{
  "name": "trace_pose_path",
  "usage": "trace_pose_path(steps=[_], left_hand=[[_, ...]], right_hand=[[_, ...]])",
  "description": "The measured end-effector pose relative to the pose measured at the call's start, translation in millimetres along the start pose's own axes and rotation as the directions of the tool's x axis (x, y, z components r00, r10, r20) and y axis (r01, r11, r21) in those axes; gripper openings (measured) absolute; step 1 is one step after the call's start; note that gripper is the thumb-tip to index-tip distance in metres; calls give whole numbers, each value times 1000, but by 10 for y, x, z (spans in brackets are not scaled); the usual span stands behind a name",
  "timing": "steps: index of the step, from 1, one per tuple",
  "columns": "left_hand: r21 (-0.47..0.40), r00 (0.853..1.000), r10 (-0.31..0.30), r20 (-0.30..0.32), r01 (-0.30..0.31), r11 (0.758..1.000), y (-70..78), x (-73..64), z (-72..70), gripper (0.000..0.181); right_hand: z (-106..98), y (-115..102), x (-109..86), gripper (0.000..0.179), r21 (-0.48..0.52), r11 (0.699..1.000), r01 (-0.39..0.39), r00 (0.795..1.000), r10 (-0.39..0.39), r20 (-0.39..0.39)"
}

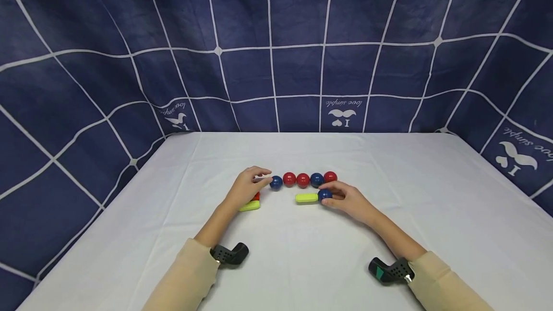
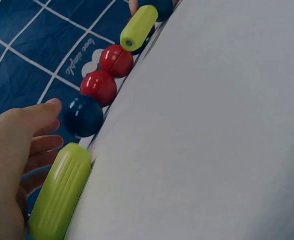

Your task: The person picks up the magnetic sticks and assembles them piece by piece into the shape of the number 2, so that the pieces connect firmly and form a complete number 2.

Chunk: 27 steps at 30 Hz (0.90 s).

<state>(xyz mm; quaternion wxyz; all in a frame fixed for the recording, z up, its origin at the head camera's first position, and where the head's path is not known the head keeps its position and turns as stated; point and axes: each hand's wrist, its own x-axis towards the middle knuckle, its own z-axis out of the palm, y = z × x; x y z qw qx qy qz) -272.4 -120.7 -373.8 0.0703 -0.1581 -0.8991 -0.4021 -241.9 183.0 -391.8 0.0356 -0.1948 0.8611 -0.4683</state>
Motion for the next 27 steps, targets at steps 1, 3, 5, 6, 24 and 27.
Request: trace_pose_path(steps=[1, 3, 5, 6, 24, 27], left_hand=[[7, 1000, 0, 22, 0, 1000, 7, -1, 18, 34], [25, 998, -9, 59, 8, 1000, 28, -4, 52, 38], [45, 996, -27, 85, 24, 999, 52, -10, 79, 40], [55, 995, -33, 93, 28, 998, 62, -14, 91, 40], [-30, 999, 2, 51, 0, 1000, 200, -56, 122, 40], [-94, 998, 16, 57, -11, 996, 264, -84, 157, 38]], right_hand=[[3, 1, 0, 41, -1, 1000, 3, 1000, -3, 0], [5, 2, -4, 41, 0, 1000, 3, 1000, -3, 1], [6, 5, -10, 41, -4, 1000, 3, 1000, -3, 2], [4, 6, -14, 41, -4, 1000, 2, 1000, -2, 3], [-7, 14, -12, 40, 19, 1000, 12, 1000, -12, 13], [-20, 22, -12, 38, 23, 1000, 9, 1000, -10, 18]])
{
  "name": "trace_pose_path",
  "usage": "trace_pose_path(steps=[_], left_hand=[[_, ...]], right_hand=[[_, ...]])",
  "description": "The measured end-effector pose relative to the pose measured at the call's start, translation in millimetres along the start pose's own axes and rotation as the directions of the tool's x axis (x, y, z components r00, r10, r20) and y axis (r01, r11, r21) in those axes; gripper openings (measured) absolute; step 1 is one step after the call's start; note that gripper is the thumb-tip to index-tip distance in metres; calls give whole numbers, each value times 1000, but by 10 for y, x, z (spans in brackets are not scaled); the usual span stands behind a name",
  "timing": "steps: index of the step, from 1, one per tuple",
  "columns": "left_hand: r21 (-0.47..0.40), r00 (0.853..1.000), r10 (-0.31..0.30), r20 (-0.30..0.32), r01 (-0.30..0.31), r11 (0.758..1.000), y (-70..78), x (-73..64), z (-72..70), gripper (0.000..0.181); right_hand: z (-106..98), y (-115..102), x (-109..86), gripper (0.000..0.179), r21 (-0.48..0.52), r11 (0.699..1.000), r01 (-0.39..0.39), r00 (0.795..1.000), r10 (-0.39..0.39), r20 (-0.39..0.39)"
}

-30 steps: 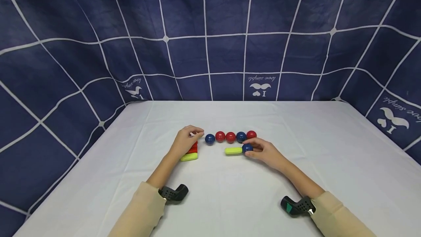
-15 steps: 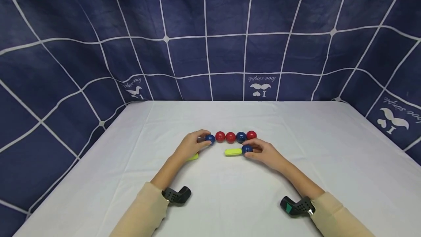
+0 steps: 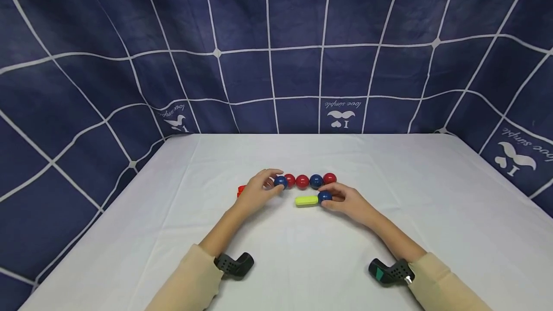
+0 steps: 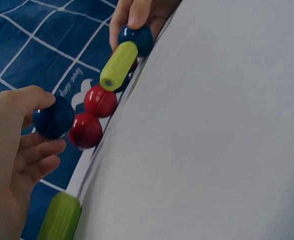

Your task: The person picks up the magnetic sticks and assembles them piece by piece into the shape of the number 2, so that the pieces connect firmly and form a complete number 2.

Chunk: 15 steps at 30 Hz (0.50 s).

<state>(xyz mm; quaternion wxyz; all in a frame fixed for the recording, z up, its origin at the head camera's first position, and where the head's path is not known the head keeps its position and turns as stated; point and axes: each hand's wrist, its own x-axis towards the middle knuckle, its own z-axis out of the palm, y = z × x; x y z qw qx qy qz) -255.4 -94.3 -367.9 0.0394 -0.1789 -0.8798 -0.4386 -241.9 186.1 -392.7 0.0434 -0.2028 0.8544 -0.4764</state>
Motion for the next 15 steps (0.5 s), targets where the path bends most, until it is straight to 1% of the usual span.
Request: trace_pose_path(steps=[2, 4, 8, 10, 12, 15], left_hand=[[-45, 1000, -3, 10, 4, 999, 39, -21, 31, 36], [-99, 1000, -19, 23, 21, 995, 60, -41, 65, 34], [-213, 996, -67, 65, 79, 974, 68, -62, 114, 32], [-245, 994, -83, 77, 99, 965, 66, -63, 125, 32], [-237, 993, -83, 85, 101, 966, 67, -61, 127, 31], [-180, 992, -67, 106, 85, 980, 69, -67, 121, 30]], right_hand=[[-11, -2, 3, 37, 0, 1000, -5, 1000, 5, 1], [-25, -1, 5, 36, -2, 1000, -6, 1000, 6, 0], [-47, -5, 8, 36, -3, 1000, -14, 1000, 14, -8], [-55, -6, 8, 36, -5, 1000, -17, 1000, 17, -12], [-59, -7, 9, 35, -6, 1000, -16, 1000, 16, -17], [-53, -10, 14, 36, -10, 1000, -14, 1000, 14, -22]])
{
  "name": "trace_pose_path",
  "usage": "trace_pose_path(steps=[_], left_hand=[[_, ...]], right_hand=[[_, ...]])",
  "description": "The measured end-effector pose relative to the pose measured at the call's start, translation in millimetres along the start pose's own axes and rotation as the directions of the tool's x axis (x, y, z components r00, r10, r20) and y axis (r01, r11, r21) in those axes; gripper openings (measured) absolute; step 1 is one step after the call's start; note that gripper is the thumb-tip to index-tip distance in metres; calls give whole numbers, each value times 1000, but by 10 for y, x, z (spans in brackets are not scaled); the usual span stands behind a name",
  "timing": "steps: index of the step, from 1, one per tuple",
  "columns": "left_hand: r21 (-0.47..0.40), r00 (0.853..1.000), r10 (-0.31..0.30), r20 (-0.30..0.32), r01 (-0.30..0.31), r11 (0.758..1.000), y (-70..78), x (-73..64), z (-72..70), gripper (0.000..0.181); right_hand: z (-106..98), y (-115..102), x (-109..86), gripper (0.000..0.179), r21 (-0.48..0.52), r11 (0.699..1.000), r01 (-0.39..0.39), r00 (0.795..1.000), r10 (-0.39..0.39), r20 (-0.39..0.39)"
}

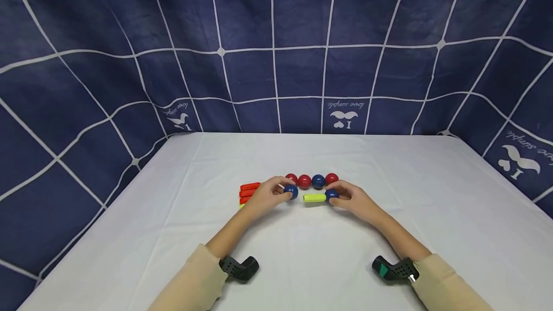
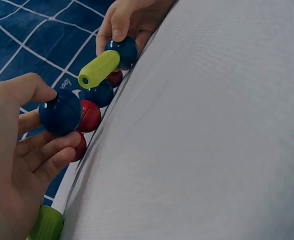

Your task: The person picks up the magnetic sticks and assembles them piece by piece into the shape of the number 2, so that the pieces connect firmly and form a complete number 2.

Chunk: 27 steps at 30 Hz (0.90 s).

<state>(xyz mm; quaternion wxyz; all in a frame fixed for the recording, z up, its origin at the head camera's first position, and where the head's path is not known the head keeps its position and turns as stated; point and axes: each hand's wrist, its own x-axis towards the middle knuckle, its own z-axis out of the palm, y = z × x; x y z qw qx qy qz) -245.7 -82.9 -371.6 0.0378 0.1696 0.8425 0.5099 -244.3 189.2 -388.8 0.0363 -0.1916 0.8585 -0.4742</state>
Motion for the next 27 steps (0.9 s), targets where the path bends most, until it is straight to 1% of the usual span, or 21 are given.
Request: trace_pose_path(steps=[4, 9, 16, 21, 27], left_hand=[[77, 998, 21, 57, -25, 997, -4, -12, -8, 29], [111, 994, 43, 100, -54, 992, -22, -29, -14, 29], [106, 994, 27, 105, -38, 994, -10, -34, -6, 29], [118, 994, 33, 103, -45, 992, -5, -26, -16, 29], [133, 994, 39, 106, -53, 990, -41, -15, -10, 29]], right_hand=[[10, 6, -1, 37, 13, 1000, -6, 1000, 6, 0], [18, 17, -5, 37, 19, 1000, -18, 1000, 18, -3], [28, 29, -6, 37, 8, 1000, -18, 1000, 18, -8], [36, 7, -11, 37, 7, 1000, 2, 1000, -2, -17], [50, -20, -15, 37, 0, 1000, 4, 1000, -4, -22]])
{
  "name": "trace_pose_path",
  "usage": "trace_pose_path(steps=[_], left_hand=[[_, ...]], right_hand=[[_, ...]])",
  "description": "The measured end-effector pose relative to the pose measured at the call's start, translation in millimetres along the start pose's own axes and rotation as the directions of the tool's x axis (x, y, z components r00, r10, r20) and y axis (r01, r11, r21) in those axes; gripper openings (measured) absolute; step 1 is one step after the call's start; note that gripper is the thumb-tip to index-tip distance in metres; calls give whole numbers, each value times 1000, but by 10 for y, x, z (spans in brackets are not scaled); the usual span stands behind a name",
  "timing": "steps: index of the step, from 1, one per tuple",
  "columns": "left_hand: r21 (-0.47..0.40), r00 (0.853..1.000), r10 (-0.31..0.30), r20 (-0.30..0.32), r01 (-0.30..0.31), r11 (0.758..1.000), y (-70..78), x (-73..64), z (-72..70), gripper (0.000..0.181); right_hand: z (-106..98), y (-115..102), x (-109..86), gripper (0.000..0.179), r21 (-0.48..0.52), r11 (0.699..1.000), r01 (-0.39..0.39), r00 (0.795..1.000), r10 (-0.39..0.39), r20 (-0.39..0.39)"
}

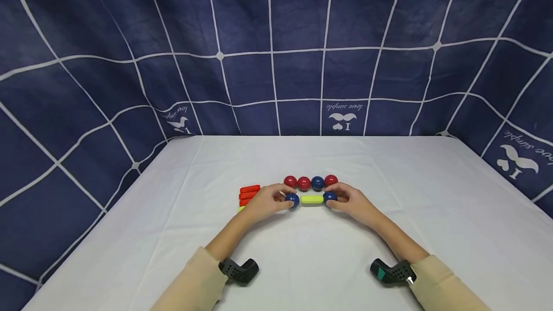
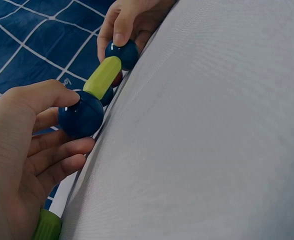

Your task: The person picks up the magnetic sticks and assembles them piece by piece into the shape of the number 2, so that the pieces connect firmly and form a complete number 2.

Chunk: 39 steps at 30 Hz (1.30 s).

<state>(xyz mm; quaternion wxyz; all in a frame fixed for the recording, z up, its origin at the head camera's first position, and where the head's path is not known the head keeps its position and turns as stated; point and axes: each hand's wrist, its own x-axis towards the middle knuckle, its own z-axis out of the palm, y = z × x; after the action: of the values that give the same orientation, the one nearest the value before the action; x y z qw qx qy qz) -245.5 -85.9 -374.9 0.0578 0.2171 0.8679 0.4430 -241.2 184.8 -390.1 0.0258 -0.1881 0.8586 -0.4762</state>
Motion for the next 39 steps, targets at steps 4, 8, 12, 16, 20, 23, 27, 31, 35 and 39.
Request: trace_pose_path(steps=[4, 8, 12, 16, 20, 23, 27, 31, 35, 39], left_hand=[[4, 1000, 1, -4, -1, 1000, -12, 3, 9, 30], [16, 1000, 6, 6, -6, 1000, -13, 9, 14, 30], [32, 1000, 18, 17, -18, 999, -12, 11, 11, 30], [45, 999, 26, 24, -27, 999, 13, 4, -9, 30], [67, 999, 19, 35, -22, 998, 26, 12, -17, 29], [77, 999, 21, 33, -23, 997, 20, 18, -11, 29], [77, 1000, 26, 1, -26, 997, 28, 27, -1, 27], [69, 999, 10, -37, -8, 998, 30, 26, 23, 25], [70, 997, -1, -78, 6, 998, 31, 27, 31, 22], [64, 988, 25, -156, -15, 998, 37, 29, 20, 18]], right_hand=[[-2, 15, 3, 37, 4, 1000, 8, 1000, -8, 3], [-7, 26, -12, 38, -7, 1000, 22, 1000, -22, -6], [1, 52, -8, 38, -28, 998, 56, 998, -56, -15], [9, 52, 13, 39, -16, 1000, 24, 1000, -24, -2], [9, 44, 20, 39, -22, 1000, -11, 1000, 11, -1], [18, 43, 20, 39, -17, 1000, -19, 1000, 19, -7], [19, 41, 26, 40, -12, 1000, -12, 1000, 12, -5], [16, 48, 12, 40, 0, 1000, -11, 1000, 11, 6], [10, 45, 5, 40, 8, 1000, -13, 1000, 13, 22], [6, 38, 9, 40, 1, 1000, -13, 1000, 13, 19]])
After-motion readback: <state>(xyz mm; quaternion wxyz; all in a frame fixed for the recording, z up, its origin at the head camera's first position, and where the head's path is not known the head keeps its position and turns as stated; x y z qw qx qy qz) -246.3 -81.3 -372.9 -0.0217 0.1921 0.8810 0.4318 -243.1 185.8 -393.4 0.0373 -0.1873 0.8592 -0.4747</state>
